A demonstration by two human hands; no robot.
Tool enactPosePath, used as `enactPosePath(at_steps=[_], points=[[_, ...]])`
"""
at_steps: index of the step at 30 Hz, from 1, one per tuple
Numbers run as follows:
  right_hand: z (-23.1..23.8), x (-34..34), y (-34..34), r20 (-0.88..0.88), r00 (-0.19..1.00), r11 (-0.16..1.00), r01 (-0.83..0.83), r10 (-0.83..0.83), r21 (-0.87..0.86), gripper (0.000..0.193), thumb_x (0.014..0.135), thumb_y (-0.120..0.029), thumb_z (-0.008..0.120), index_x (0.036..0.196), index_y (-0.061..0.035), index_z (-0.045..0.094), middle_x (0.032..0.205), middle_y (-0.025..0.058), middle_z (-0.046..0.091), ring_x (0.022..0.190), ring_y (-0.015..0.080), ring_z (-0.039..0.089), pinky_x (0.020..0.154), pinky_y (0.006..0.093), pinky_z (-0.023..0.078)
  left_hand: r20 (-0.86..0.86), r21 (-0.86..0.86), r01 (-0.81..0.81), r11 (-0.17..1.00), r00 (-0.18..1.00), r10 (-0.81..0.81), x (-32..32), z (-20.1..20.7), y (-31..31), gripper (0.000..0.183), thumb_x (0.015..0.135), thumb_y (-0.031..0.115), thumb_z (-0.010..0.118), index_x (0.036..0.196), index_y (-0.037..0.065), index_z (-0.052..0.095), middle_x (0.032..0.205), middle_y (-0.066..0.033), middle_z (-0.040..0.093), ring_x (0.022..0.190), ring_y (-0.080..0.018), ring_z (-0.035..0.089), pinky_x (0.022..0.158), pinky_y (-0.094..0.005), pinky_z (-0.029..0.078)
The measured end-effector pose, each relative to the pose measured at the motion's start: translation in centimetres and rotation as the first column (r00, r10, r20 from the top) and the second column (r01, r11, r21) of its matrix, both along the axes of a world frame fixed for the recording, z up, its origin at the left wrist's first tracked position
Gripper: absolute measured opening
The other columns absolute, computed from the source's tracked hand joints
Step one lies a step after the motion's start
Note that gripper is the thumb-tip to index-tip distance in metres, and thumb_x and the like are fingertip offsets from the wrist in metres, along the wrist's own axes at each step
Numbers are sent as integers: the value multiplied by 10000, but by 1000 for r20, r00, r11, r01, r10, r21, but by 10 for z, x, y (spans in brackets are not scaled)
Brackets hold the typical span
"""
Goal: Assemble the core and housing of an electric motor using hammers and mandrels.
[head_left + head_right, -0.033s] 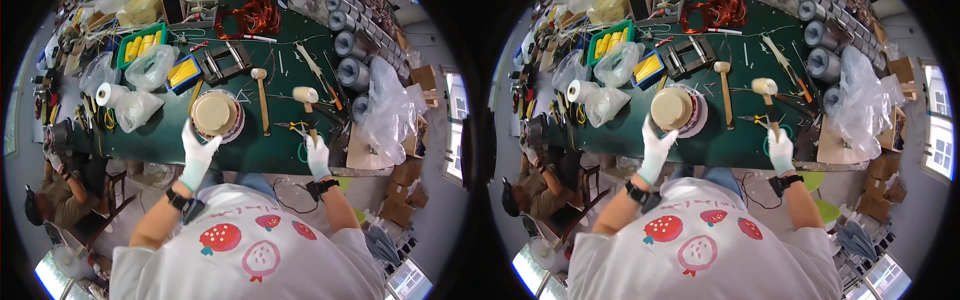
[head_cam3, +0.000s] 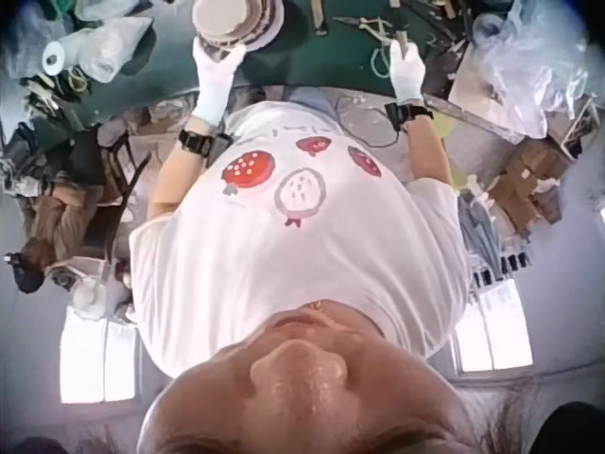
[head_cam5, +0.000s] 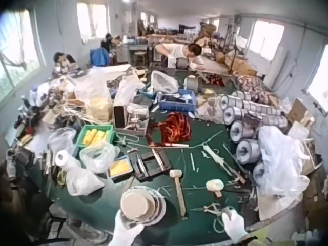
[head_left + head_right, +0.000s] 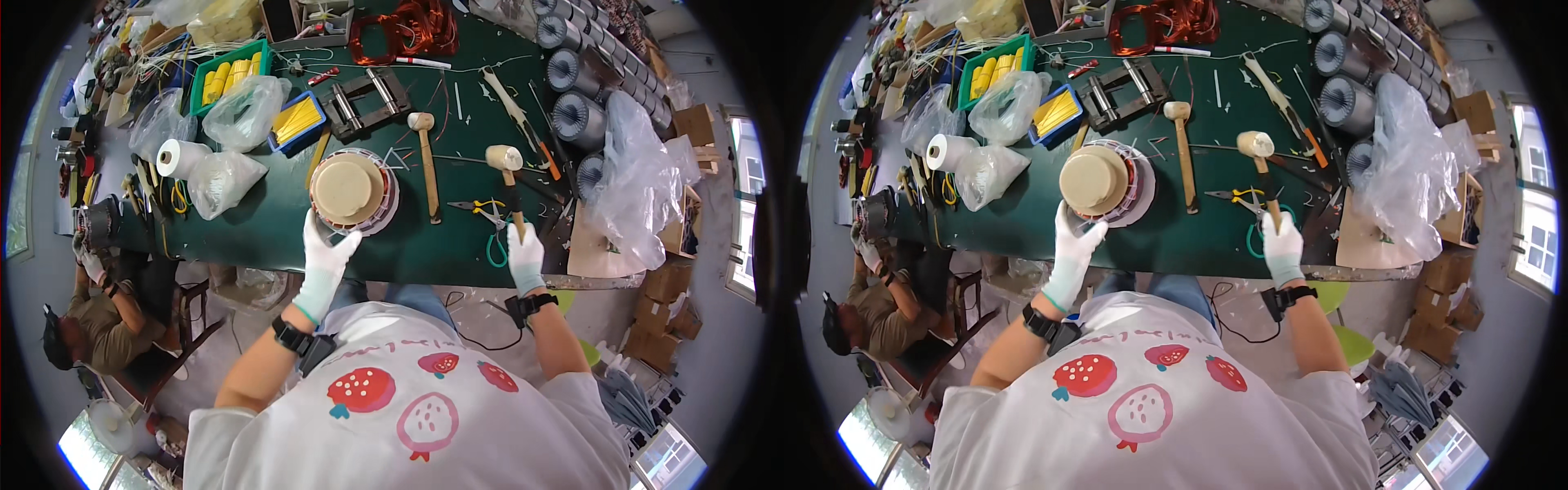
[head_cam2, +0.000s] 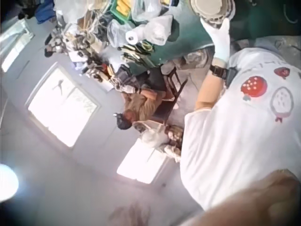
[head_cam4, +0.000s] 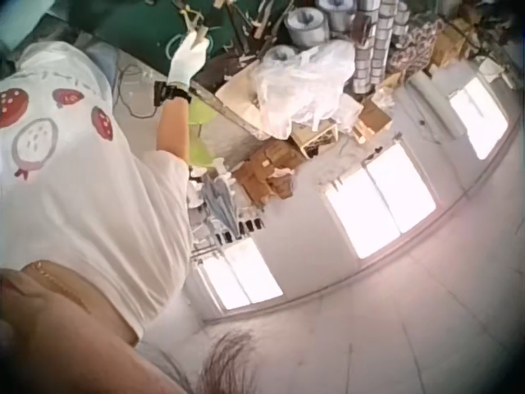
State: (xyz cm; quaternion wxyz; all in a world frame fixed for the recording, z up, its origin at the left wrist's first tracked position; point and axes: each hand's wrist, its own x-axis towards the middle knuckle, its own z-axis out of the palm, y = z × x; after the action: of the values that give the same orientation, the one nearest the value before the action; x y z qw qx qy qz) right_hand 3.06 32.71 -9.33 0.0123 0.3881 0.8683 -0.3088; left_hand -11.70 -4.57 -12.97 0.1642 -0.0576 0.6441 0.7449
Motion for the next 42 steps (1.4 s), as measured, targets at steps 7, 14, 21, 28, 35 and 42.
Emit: enactPosePath(at_steps=[7,14,21,28,35,42], points=[[-33,-39,18,-120,912,901,-355,393,249,590,873,-191,736,1412,-65,532,1234,196,637,1176,379,604,1004,487,489,735,43,292,955,638,-228,-26,115,-23,540,1023,283,638,1409,-79,530,929,-17,649,698,-84,567,566,-225,427],[-6,-195,-97,-521,830,29,-526,-201,-850,626,973,-156,717,1494,41,431,1025,64,713,907,108,650,845,277,547,271,-365,548,753,836,-477,-92,251,14,416,1056,244,525,1329,-58,608,853,-2,633,719,-88,580,621,-220,444],[52,-189,-78,-648,617,508,-771,447,-383,407,951,-86,606,1352,-19,596,1049,55,702,873,107,632,837,288,536,-66,-934,297,197,398,-915,-152,179,58,821,804,188,807,1512,-20,447,1320,-197,630,1177,-331,635,1000,-382,516],[-76,-180,157,0,999,998,-50,50,41,388,942,-203,619,1318,-110,635,1199,181,678,1116,329,669,963,467,529,49,-591,793,145,215,-976,-139,167,137,902,792,96,771,1577,-25,343,1105,-161,716,1083,-318,675,1067,-380,481],[-122,-196,215,324,929,821,-323,180,471,537,878,-289,712,1389,-203,569,1267,158,651,1139,378,658,953,524,543,-21,-559,246,792,951,-310,-104,250,74,595,1091,289,458,1527,-111,395,768,-73,711,684,-165,638,827,-309,529],[-69,-173,187,-190,976,944,-156,102,-290,390,886,-186,645,1226,-6,580,843,110,668,735,181,661,660,306,530,-5,-847,377,375,700,-714,-137,178,44,601,912,254,692,1425,-14,534,1353,-197,634,1252,-305,611,1106,-411,431]])
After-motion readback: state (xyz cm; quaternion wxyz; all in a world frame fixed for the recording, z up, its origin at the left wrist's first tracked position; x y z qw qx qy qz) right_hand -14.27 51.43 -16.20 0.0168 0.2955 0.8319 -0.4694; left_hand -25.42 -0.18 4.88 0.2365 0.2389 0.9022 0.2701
